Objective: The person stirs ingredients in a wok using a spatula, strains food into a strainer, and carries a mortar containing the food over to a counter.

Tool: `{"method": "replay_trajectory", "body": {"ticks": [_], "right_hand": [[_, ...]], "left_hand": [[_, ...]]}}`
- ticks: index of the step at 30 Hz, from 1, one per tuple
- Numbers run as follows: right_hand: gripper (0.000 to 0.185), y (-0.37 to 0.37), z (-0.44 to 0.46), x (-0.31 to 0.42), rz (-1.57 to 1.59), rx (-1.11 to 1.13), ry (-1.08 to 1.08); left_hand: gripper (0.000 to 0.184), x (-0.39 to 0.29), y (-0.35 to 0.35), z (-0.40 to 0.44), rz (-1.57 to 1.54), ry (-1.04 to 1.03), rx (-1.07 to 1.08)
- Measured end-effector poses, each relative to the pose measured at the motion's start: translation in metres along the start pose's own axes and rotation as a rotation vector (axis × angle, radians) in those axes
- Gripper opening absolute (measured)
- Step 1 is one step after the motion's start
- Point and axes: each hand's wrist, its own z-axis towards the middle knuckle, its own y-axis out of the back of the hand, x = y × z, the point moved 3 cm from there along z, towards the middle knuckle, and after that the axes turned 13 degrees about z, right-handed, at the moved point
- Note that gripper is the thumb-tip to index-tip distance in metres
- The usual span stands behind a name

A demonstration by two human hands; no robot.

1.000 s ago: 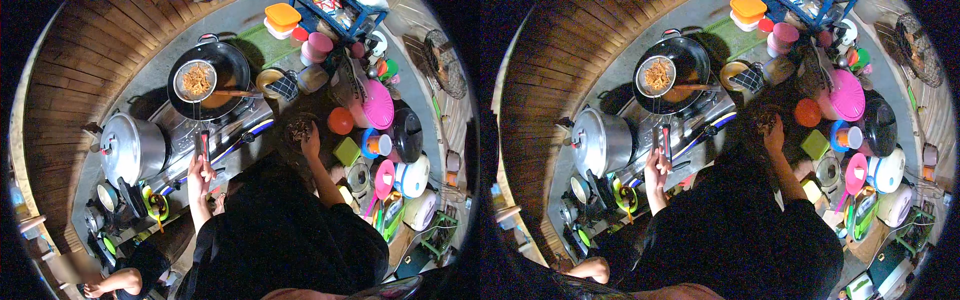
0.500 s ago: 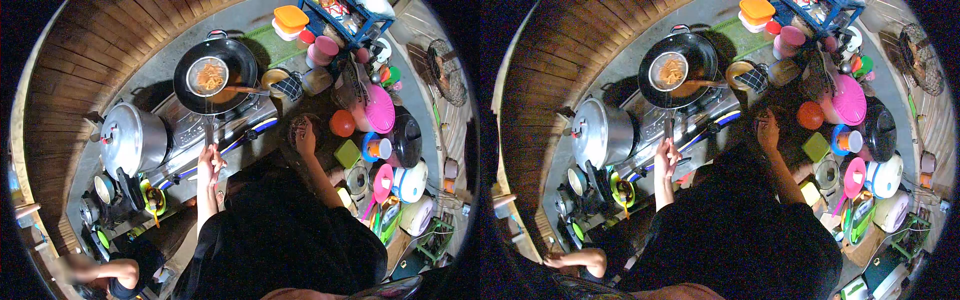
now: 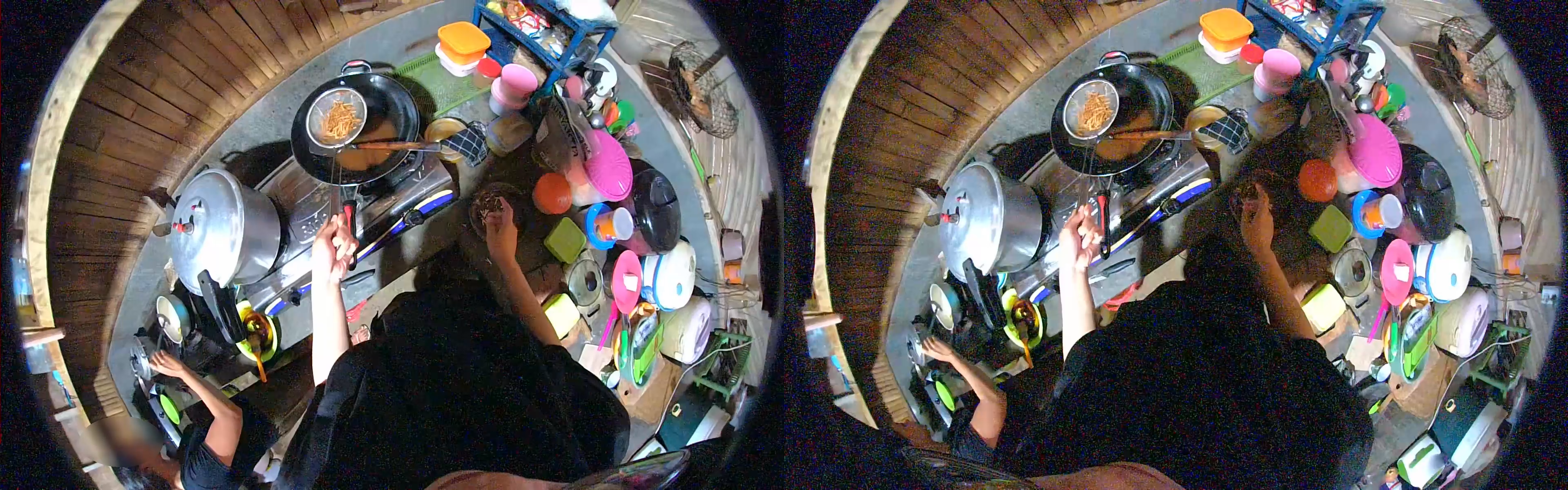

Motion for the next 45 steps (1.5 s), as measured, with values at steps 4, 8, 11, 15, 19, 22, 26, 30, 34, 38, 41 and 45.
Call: {"method": "replay_trajectory", "body": {"ticks": [4, 8, 11, 15, 19, 22, 26, 30, 34, 38, 41, 45], "right_hand": [[0.054, 0.008, -0.019, 0.010, -0.065, -0.017, 0.026], [0.057, 0.018, -0.041, 0.009, -0.152, -0.063, -0.039], [0.051, 0.029, -0.062, 0.022, -0.087, -0.088, -0.081], [0.050, 0.041, -0.088, 0.021, -0.092, -0.101, -0.064], [0.051, 0.041, -0.110, 0.018, -0.070, -0.095, -0.102], [0.052, 0.041, -0.121, 0.025, -0.089, -0.062, -0.111], [0.053, 0.034, -0.131, 0.026, -0.083, -0.040, -0.170], [0.052, 0.032, -0.138, 0.032, -0.085, -0.015, -0.140], [0.052, 0.029, -0.142, 0.039, -0.079, 0.025, -0.176], [0.052, 0.025, -0.144, 0.035, -0.043, 0.040, -0.143], [0.052, 0.022, -0.144, 0.038, -0.041, 0.045, -0.126], [0.052, 0.017, -0.138, 0.046, -0.030, 0.092, -0.138]], "left_hand": [[0.017, 0.000, -0.004, 0.001, 0.039, 0.003, 0.085], [0.018, -0.005, -0.003, -0.006, 0.114, 0.028, 0.015], [0.019, -0.003, 0.006, -0.006, 0.135, 0.029, 0.036], [0.018, 0.008, 0.009, -0.005, 0.131, 0.048, 0.133], [0.017, 0.009, 0.007, -0.012, 0.146, 0.008, 0.158], [0.017, 0.010, 0.004, -0.018, 0.177, 0.029, 0.153], [0.016, 0.007, 0.012, -0.019, 0.167, -0.002, 0.147], [0.015, 0.000, 0.013, -0.024, 0.103, -0.020, 0.151], [0.015, -0.006, 0.008, -0.039, 0.188, -0.064, 0.054], [0.015, -0.005, 0.013, -0.037, 0.150, -0.092, 0.072], [0.016, 0.002, 0.017, -0.029, 0.190, -0.081, 0.053], [0.016, -0.004, 0.019, -0.030, 0.152, -0.058, 0.117]]}}
